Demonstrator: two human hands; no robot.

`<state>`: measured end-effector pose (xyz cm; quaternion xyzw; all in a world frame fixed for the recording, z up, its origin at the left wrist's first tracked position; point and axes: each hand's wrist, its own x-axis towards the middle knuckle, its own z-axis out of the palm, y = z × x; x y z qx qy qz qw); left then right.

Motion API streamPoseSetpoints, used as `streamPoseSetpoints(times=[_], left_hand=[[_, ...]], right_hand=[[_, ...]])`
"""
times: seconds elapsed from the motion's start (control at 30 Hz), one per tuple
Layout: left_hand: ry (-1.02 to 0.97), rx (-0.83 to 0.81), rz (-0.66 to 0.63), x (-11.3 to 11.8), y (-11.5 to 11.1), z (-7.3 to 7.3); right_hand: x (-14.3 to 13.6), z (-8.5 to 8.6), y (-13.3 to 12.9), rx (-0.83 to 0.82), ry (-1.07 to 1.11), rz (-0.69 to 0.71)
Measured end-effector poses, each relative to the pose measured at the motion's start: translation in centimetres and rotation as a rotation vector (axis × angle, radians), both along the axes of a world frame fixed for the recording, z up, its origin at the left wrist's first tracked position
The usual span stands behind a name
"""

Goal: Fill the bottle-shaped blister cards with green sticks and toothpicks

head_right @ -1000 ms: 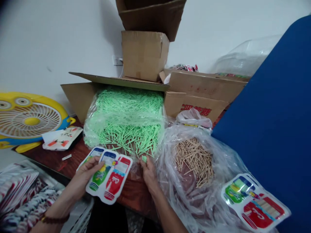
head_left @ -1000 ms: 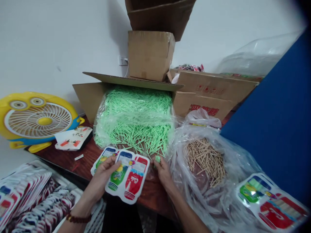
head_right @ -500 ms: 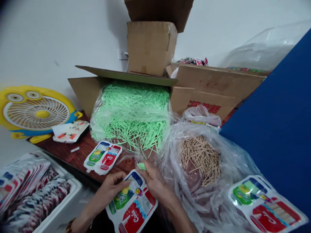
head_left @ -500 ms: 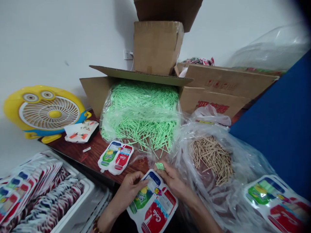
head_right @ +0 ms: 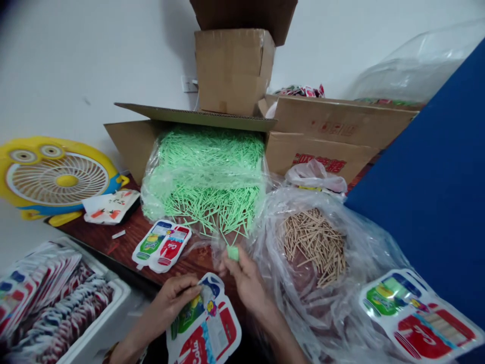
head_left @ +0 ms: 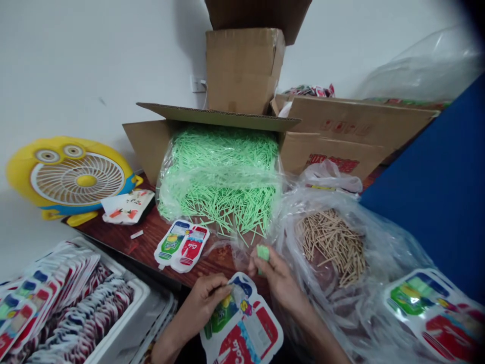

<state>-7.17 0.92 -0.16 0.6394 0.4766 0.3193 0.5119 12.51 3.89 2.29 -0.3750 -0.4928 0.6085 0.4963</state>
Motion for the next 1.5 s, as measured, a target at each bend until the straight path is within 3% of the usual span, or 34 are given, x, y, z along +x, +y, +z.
streamPoseSetpoints(times=[0.13,0.3,0.47,0.6,0.73,0.97,1.17,1.33,1.5], left_hand=[[-0.011,0.073,-0.037,0.3,-0.4,0.3],[-0.026,0.078,-0.046,1.0,-0.7,0.2],[-0.044,0.049,0.003,1.3,-0.5,0.1],[-0.070,0.019,0.022,1.4,-0.2,0.0],[-0.153,-0.041,0.020,1.5,0.0,-0.1],[-0.257,-0.124,0.081,2.1,0.5,-0.4],[-0.311,-0.122,0.104,2.5,0.8,0.1],[-0.283,-0.043,0.085,2.5,0.9,0.5],[-0.264,-0.041,0.074,2.6,0.9,0.6]], right_hand=[[-1.2,0.5,-0.6,-0.130,0.449,-0.209],[-2.9,1.1,-2.0,-0.165,0.580,-0.241],[-3.2,0.1,-3.1,-0.283,0.435,-0.297],[-2.3,-0.2,-3.1,-0.316,0.343,-0.080],[-0.4,0.6,-2.3,-0.181,0.271,0.048],[2.9,2.9,-2.3,0.021,-0.492,0.384],[4.0,3.3,-2.3,0.193,-0.541,0.223],[4.3,3.2,-2.4,0.260,-0.653,0.285],[4.5,3.0,-2.1,0.275,-0.611,0.267]])
